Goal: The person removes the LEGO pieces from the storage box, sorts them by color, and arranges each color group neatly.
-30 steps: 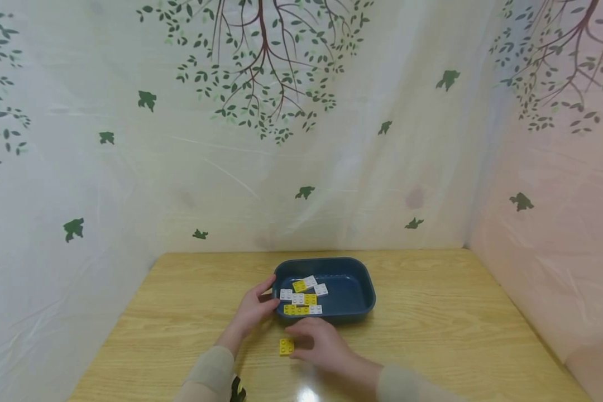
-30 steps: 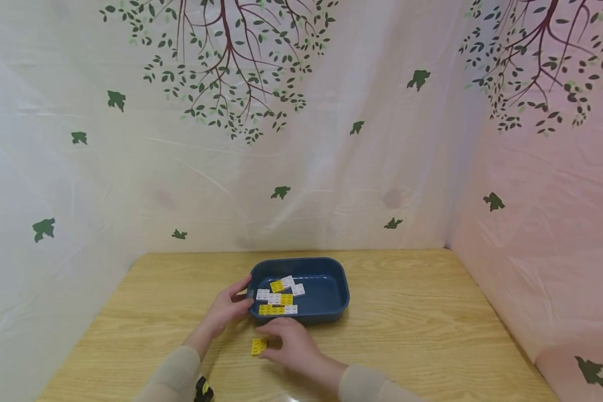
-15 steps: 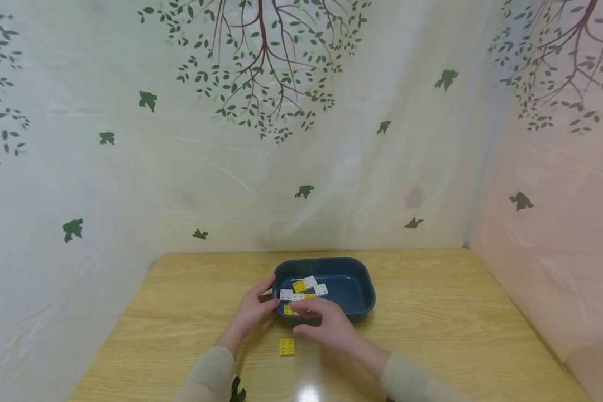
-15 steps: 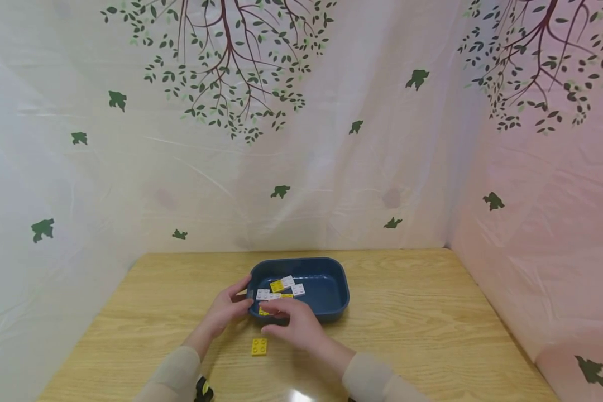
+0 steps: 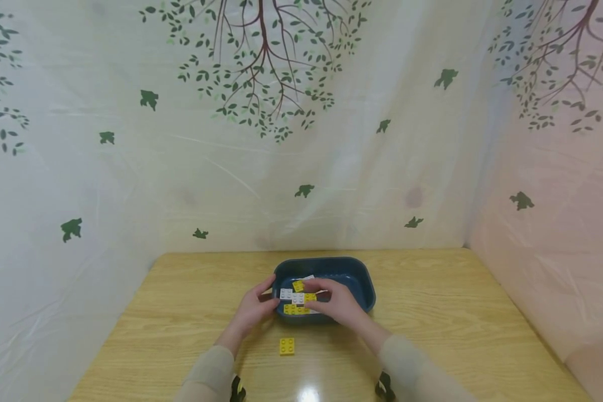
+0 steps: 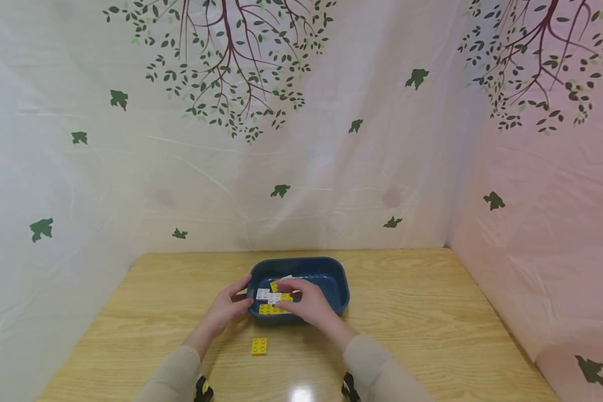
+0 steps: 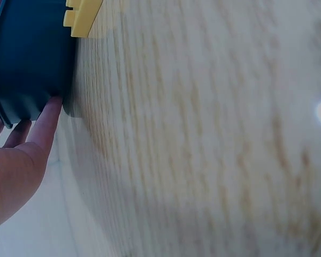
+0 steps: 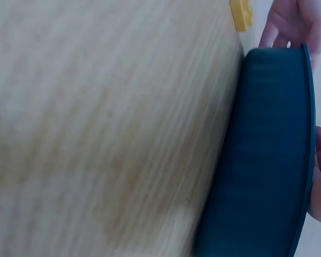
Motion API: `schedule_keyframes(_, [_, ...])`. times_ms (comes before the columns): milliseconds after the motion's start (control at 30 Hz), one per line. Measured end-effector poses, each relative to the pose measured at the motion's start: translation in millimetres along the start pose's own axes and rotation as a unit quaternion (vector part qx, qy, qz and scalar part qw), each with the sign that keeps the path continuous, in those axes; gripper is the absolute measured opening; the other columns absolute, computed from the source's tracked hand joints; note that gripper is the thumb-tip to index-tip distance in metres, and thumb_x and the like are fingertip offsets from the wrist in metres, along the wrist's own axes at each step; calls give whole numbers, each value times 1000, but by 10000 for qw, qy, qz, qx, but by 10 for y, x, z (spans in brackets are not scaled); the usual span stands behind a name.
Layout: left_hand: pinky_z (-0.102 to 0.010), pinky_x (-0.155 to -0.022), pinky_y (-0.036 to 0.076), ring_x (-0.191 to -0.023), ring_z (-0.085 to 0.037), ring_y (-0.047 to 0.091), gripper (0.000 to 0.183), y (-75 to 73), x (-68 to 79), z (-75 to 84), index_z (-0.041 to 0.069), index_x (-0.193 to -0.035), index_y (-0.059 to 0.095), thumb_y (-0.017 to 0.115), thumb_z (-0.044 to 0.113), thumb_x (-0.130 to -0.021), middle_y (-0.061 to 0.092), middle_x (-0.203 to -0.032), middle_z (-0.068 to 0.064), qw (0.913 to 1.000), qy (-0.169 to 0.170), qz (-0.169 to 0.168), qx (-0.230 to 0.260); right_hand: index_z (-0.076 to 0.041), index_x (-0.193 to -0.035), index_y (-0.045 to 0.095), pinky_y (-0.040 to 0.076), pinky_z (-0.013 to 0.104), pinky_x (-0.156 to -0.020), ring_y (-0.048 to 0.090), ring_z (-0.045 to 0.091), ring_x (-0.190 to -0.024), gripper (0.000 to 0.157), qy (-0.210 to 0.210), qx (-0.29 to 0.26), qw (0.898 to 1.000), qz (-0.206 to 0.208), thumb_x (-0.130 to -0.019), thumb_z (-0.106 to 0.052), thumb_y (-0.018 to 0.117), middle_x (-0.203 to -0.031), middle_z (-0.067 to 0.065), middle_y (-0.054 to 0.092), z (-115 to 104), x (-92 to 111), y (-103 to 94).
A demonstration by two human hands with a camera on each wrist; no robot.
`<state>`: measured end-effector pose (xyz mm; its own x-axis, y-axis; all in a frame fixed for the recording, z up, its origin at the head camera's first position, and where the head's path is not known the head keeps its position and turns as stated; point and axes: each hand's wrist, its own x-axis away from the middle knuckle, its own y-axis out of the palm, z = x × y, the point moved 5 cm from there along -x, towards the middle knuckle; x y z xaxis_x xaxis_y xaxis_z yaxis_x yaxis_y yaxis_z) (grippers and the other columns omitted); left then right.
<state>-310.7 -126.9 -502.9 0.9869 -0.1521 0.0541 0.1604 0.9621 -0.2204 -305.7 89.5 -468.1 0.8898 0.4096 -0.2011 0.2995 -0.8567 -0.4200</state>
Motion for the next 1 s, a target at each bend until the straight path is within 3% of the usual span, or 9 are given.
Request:
schedule_keyframes(333, [-44,-97,51,-130,-43,48,65,-2,3,-2,13,-152,42,65,6,-92,36,-154,-22,10000,38,-24,-2,-9,-135,61,49,46,-99,57,27,-118,51,112,492,9984,-269,-86,-14,77,-127,9,64,111,-205,-46])
schedule_keyframes(567, [-45,-98,50,-130,-42,48,65,-4,-15,-13,14,-152,42,65,6,-92,36,-154,-22,10000,25,-21,4,-4,-133,61,48,49,-99,57,34,-117,50,237,544,9966,-579,-86,-12,77,-129,14,63,147,-279,-27])
schedule_keyframes(733, [-44,-97,51,-130,-41,48,65,0,-42,-26,15,-152,42,65,6,-92,36,-154,-21,10000,-35,-15,12,-4,-134,60,46,52,-100,57,37,-118,50,523,466,9945,-782,-86,-9,76,-132,16,61,210,-322,-29])
schedule_keyframes(1000, [-44,-98,50,-130,-42,48,66,-3,-79,-18,14,-152,41,65,5,-92,36,-154,-21,10000,-47,3,-14,-9,-130,65,48,48,-99,59,29,-111,47,991,747,9880,-920,-85,-8,77,-128,10,64,325,-389,-59])
